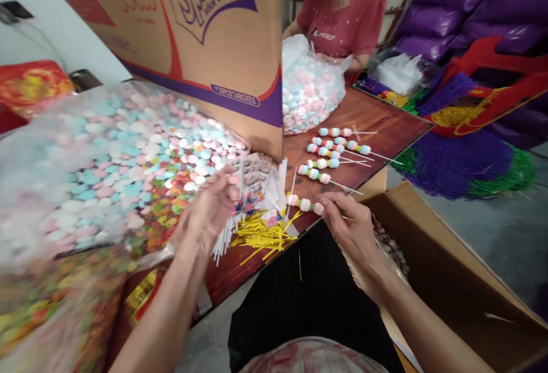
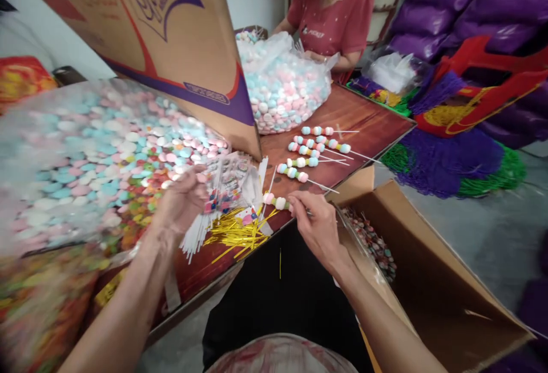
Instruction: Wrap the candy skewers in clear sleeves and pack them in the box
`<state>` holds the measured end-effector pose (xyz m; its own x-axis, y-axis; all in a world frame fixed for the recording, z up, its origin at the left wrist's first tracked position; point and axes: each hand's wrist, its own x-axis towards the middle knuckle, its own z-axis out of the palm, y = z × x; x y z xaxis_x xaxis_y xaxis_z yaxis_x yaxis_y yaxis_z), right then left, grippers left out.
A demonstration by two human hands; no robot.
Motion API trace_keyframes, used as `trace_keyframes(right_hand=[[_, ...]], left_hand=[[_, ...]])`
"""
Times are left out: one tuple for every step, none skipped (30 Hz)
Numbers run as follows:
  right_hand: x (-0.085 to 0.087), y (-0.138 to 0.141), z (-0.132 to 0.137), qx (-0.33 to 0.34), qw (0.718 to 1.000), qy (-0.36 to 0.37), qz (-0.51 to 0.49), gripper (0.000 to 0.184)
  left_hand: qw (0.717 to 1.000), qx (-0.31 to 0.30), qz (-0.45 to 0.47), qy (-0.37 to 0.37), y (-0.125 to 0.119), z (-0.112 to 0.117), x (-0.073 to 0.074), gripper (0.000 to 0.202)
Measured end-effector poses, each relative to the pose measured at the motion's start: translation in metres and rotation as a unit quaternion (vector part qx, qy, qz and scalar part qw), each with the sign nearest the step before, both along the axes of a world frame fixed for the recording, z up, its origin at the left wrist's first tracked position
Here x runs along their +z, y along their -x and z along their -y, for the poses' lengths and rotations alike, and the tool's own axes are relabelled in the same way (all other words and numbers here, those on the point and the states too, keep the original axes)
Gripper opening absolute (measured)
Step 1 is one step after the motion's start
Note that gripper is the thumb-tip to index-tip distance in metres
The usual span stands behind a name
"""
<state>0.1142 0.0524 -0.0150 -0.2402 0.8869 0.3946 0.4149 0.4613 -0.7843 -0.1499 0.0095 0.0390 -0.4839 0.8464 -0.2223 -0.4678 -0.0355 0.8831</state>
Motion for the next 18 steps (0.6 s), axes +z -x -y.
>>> trace_keyframes(right_hand=[[0.002,0.009,0.007,0.03,0.999,0.023,-0.023,0.021],[0.004,0.019,0.015,0.056,0.997,0.04,-0.046,0.022],[0.007,0.03,0.022,0.078,0.993,0.05,-0.069,0.023],[0.01,0.04,0.03,0.098,0.99,0.047,-0.087,0.026],[0.013,0.052,0.038,0.119,0.988,0.035,-0.095,0.03],[0.016,0.063,0.046,0.149,0.984,0.013,-0.096,0.035],[0.019,0.075,0.054,0.199,0.976,-0.01,-0.089,0.041],[0.021,0.087,0.061,0.254,0.964,-0.033,-0.076,0.048],[0.022,0.099,0.066,0.291,0.953,-0.051,-0.062,0.057],[0.023,0.11,0.067,0.295,0.952,-0.059,-0.051,0.063],[0.023,0.121,0.065,0.292,0.954,-0.048,-0.045,0.063],[0.024,0.13,0.06,0.287,0.956,-0.029,-0.045,0.06],[0.024,0.138,0.051,0.269,0.962,-0.005,-0.052,0.055],[0.025,0.144,0.039,0.254,0.965,0.015,-0.058,0.051],[0.025,0.149,0.027,0.255,0.965,0.036,-0.057,0.051],[0.024,0.153,0.016,0.248,0.965,0.053,-0.059,0.05],[0.023,0.156,0.008,0.244,0.965,0.074,-0.06,0.048],[0.022,0.159,0.003,0.239,0.964,0.099,-0.062,0.049]], left_hand=[[0.998,-0.028,0.058,0.013,-0.007,0.002,-0.001,0.02],[0.993,-0.052,0.109,0.009,-0.013,0.004,-0.003,0.025],[0.987,-0.075,0.142,-0.004,-0.02,0.006,-0.004,0.03],[0.981,-0.094,0.167,-0.018,-0.027,0.008,-0.007,0.036],[0.978,-0.107,0.174,-0.031,-0.035,0.01,-0.009,0.041],[0.978,-0.115,0.169,-0.037,-0.043,0.012,-0.012,0.045],[0.983,-0.103,0.149,-0.038,-0.051,0.015,-0.015,0.048],[0.99,-0.075,0.117,-0.034,-0.058,0.018,-0.018,0.05],[0.996,-0.035,0.074,-0.026,-0.065,0.021,-0.02,0.049],[0.999,0.024,0.022,-0.019,-0.072,0.025,-0.021,0.047],[0.998,0.055,-0.02,-0.009,-0.077,0.029,-0.02,0.046],[0.998,0.051,-0.045,0.001,-0.08,0.034,-0.018,0.046],[0.998,0.045,-0.05,0.001,-0.082,0.04,-0.013,0.048],[0.999,0.022,-0.042,0.002,-0.082,0.046,-0.008,0.05],[1.0,-0.007,-0.023,0.002,-0.081,0.053,-0.001,0.053],[0.999,-0.032,-0.004,0.006,-0.079,0.061,0.005,0.055],[0.999,-0.049,0.01,0.015,-0.077,0.07,0.011,0.057],[0.998,-0.052,0.018,0.024,-0.074,0.078,0.015,0.057]])
